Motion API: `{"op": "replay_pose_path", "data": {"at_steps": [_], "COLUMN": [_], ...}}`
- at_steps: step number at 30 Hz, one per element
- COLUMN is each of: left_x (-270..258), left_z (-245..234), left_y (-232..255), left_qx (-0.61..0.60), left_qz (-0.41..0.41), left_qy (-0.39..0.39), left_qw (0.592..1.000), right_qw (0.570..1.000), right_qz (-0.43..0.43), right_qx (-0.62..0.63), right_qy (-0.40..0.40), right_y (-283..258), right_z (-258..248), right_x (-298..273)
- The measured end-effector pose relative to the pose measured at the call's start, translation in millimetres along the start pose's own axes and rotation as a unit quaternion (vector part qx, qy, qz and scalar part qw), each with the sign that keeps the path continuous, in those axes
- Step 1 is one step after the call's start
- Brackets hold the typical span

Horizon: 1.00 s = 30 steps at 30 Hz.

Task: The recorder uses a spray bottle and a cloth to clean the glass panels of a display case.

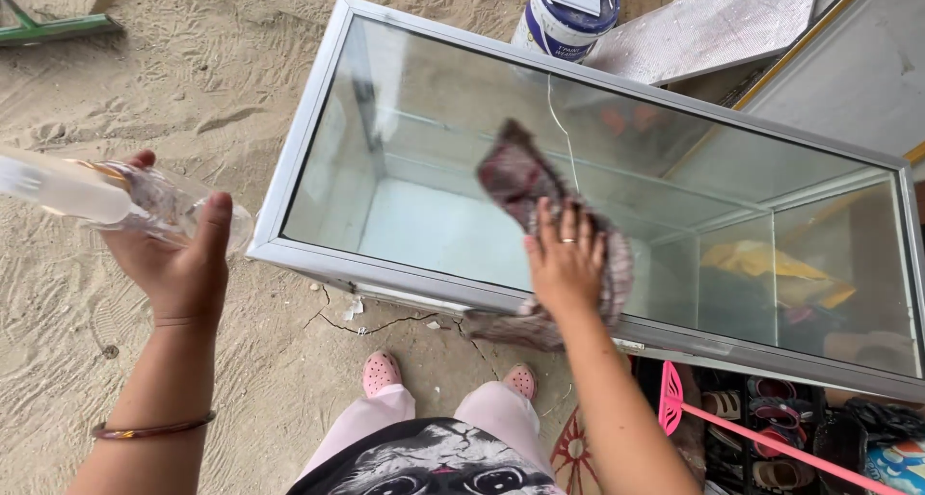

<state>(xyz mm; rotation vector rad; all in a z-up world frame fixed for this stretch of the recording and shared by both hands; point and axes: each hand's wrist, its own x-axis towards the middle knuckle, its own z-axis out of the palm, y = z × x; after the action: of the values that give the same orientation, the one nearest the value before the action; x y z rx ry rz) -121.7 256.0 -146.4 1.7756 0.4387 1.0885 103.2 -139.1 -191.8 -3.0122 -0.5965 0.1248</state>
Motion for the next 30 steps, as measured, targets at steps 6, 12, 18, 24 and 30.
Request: {"op": "replay_pose_path", "data": {"at_steps": [6, 12, 18, 24, 30], "left_x": [-2.7, -2.0, 14.6, 12.6, -1.1], "left_z": [25.3, 38.3, 31.5, 60.6, 89.1], "left_y": [-12.4, 1.1, 7.8, 6.9, -26.4], "left_qx": [-0.035, -0.012, 0.047, 0.049, 0.043], "left_qz": [-0.065, -0.050, -0.032, -0.060, -0.044], "left_qy": [0.013, 0.021, 0.003, -0.015, 0.023], "left_qw": [0.997, 0.998, 0.998, 0.997, 0.998], "right_qw": [0.975, 0.939, 0.940, 1.000, 0.946], "right_qz": [0.209, -0.340, -0.337, 0.006, 0.315], "right_qx": [-0.016, 0.045, -0.002, 0.014, 0.033], "right_qy": [0.077, 0.018, -0.062, 0.024, 0.069], "right_y": [51.8, -229.8, -287.0, -51.8, 166.0], "right_z": [10.1, 10.5, 5.6, -11.7, -31.1], "right_x": [-8.5, -11.4, 156.3, 248.7, 135.1]}}
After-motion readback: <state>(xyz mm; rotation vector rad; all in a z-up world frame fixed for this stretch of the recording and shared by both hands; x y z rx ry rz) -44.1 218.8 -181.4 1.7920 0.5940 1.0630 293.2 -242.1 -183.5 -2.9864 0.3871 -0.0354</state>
